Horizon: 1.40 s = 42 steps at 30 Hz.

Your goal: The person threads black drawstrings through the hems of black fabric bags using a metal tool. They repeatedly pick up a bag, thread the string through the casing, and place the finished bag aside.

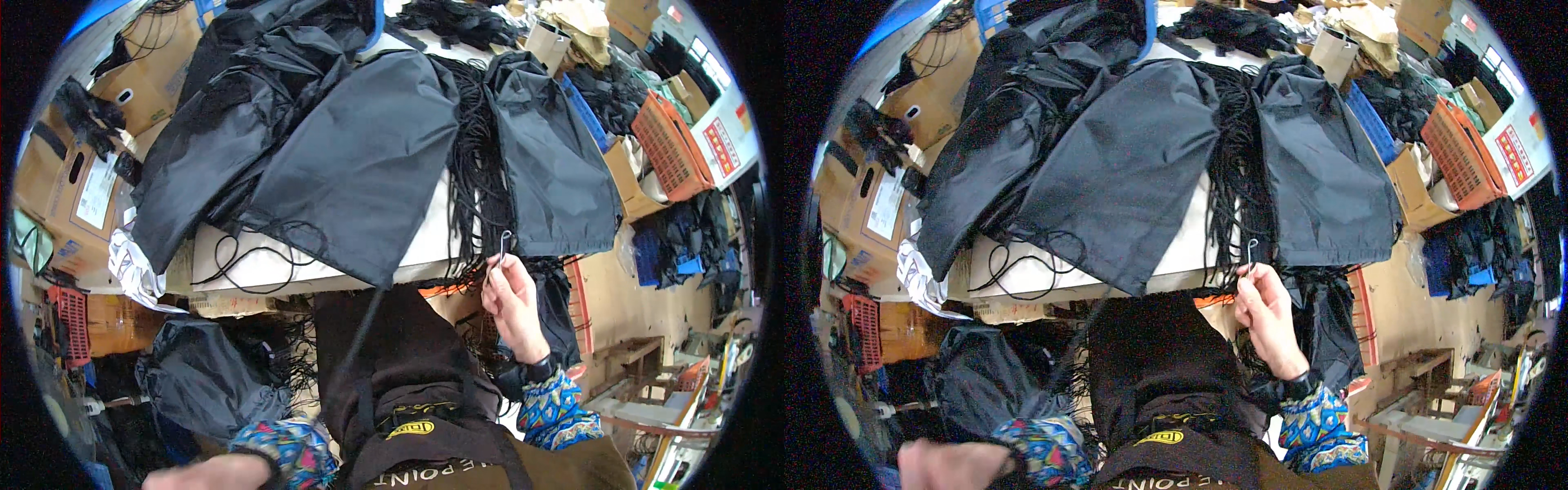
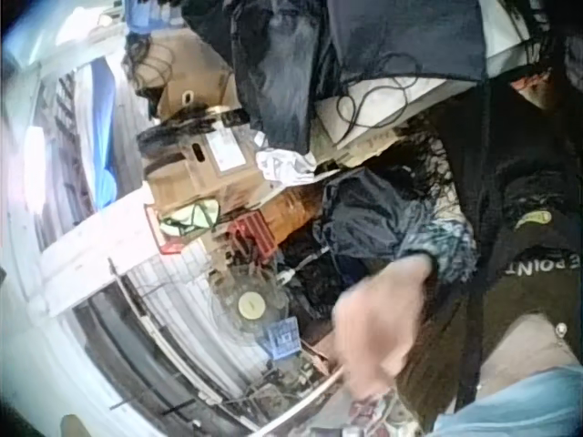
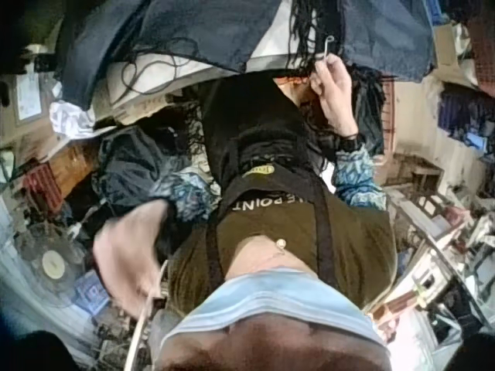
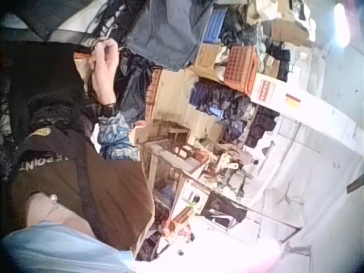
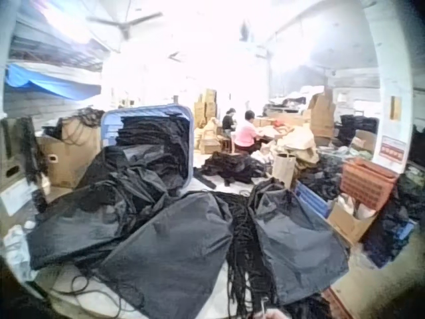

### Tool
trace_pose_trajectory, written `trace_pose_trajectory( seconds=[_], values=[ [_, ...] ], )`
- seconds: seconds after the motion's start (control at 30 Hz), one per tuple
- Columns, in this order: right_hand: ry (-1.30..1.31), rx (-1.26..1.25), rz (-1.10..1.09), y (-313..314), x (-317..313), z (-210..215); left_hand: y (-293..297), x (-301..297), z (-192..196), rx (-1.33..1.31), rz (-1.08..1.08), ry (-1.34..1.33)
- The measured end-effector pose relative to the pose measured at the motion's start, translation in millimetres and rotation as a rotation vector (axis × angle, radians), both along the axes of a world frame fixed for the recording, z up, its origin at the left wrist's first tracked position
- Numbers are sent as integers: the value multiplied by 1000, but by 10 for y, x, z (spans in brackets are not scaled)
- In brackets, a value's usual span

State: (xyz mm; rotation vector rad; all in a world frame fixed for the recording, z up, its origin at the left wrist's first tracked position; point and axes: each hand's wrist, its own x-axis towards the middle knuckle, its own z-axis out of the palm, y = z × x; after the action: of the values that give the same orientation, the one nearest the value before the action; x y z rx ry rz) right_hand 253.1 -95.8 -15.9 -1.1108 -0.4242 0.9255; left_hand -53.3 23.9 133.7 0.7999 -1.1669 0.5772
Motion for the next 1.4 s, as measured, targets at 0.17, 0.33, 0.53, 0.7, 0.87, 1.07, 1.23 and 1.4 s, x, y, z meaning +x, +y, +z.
trace_pose_trajectory(
  seconds=[0.17,0.33,0.53,0.7,0.87,1.07,1.23,1.4],
  values=[
    [-822,-298,165,40,-264,154,-103,680,-697,-465,756,1654],
    [-1158,-228,319,23,-421,428,-185,793,-1158,-472,831,1545],
    [-1226,-183,391,79,-567,519,-213,736,-1199,-472,950,1557],
    [-1321,-127,377,122,-613,473,-227,659,-1285,-471,950,1537],
    [-1452,-105,295,146,-622,397,-264,685,-1267,-476,1002,1547],
    [-1465,-73,263,157,-633,338,-247,673,-1234,-518,913,1548],
    [-1512,-94,330,156,-672,366,-259,657,-1336,-442,962,1474],
    [-1511,-81,349,147,-666,360,-257,661,-1334,-431,966,1527]
  ],
)
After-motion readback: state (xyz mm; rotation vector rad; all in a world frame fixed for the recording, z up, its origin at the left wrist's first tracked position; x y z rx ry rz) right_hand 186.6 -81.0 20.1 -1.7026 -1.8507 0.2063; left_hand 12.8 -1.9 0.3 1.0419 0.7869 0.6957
